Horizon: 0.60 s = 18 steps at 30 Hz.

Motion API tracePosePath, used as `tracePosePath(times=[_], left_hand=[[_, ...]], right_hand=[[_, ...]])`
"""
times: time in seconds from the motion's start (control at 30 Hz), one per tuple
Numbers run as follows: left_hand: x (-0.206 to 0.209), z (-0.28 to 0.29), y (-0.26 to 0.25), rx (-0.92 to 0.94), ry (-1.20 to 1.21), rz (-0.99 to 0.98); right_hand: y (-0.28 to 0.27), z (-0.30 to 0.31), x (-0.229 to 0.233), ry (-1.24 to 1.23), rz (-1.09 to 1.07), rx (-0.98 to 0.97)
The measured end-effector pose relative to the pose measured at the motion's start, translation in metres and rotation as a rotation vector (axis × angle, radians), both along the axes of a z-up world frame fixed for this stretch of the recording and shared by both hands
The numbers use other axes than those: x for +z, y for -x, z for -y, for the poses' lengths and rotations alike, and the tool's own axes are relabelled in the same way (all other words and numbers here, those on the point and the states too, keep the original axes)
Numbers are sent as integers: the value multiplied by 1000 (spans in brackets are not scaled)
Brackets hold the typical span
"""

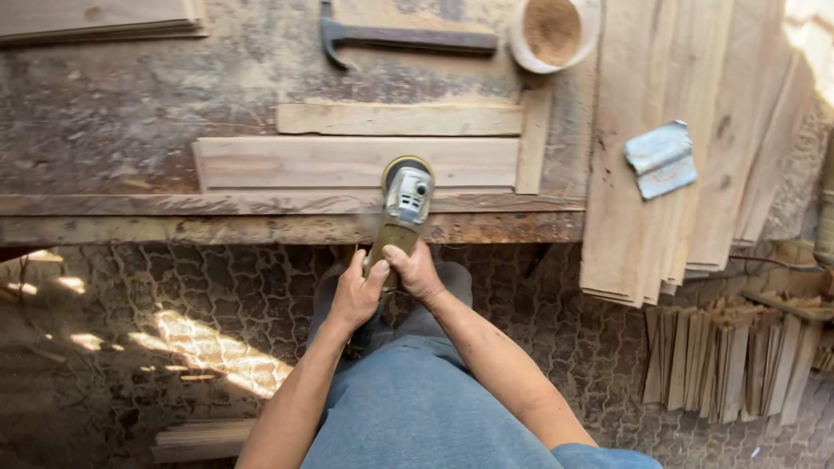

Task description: Using a power sander to smooth the surface of wooden planks on a workbench.

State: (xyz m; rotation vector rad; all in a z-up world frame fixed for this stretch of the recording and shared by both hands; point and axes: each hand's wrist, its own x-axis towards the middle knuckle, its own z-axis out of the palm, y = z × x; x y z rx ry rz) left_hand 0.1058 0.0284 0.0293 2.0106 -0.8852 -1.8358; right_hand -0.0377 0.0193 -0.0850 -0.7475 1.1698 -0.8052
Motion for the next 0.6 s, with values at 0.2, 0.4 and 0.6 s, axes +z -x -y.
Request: tracePosePath(times=[0.2,0.4,0.6], left_hand=[[-25,-40,-115,180,32,55],[0,-45,-199,436,105,184],[92,7,-192,506,102,112]], right_hand=[[-122,13,25,18,-21,229],[-254,38,35,-23,-106,517],[-276,52,49,-83,-184,496]])
